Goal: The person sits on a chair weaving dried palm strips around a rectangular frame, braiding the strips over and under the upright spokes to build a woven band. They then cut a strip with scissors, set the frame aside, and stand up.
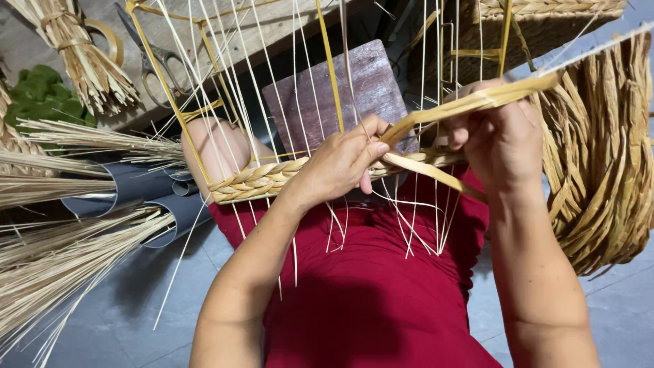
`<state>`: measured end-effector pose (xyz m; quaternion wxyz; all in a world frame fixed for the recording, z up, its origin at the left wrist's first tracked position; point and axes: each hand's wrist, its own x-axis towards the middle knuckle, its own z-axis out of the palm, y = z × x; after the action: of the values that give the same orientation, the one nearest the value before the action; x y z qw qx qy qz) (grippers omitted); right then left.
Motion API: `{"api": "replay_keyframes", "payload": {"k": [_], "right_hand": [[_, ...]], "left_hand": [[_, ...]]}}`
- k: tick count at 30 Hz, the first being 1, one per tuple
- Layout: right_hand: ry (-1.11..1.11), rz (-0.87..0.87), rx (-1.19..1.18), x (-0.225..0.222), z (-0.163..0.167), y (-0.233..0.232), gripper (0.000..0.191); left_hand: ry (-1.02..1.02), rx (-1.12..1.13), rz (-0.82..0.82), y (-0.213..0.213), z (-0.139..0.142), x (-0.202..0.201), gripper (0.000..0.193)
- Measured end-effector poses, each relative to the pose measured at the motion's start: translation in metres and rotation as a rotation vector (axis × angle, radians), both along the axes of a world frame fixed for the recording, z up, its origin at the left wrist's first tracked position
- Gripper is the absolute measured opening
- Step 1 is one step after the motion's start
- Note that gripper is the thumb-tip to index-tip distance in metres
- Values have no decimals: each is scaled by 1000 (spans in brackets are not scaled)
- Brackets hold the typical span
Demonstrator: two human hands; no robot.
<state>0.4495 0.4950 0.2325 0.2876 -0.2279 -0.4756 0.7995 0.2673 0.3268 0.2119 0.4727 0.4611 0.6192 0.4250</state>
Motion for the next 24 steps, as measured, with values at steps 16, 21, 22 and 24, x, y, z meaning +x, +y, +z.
{"api": "replay_keyframes", "payload": {"k": [16,21,22,24], "right_hand": [[241,-10,-406,38,-20,-11,23],[185,110,-60,32,3,-23,18],[168,120,49,28,11,-22,17],[113,157,210,15,24,-14,10]], "left_hand": [[-74,-183,87,10,6,0,21],[263,-104,101,23,-7,18,19],[437,67,127,23,-8,24,16],[544,189,131,24,-8,26,14]]}}
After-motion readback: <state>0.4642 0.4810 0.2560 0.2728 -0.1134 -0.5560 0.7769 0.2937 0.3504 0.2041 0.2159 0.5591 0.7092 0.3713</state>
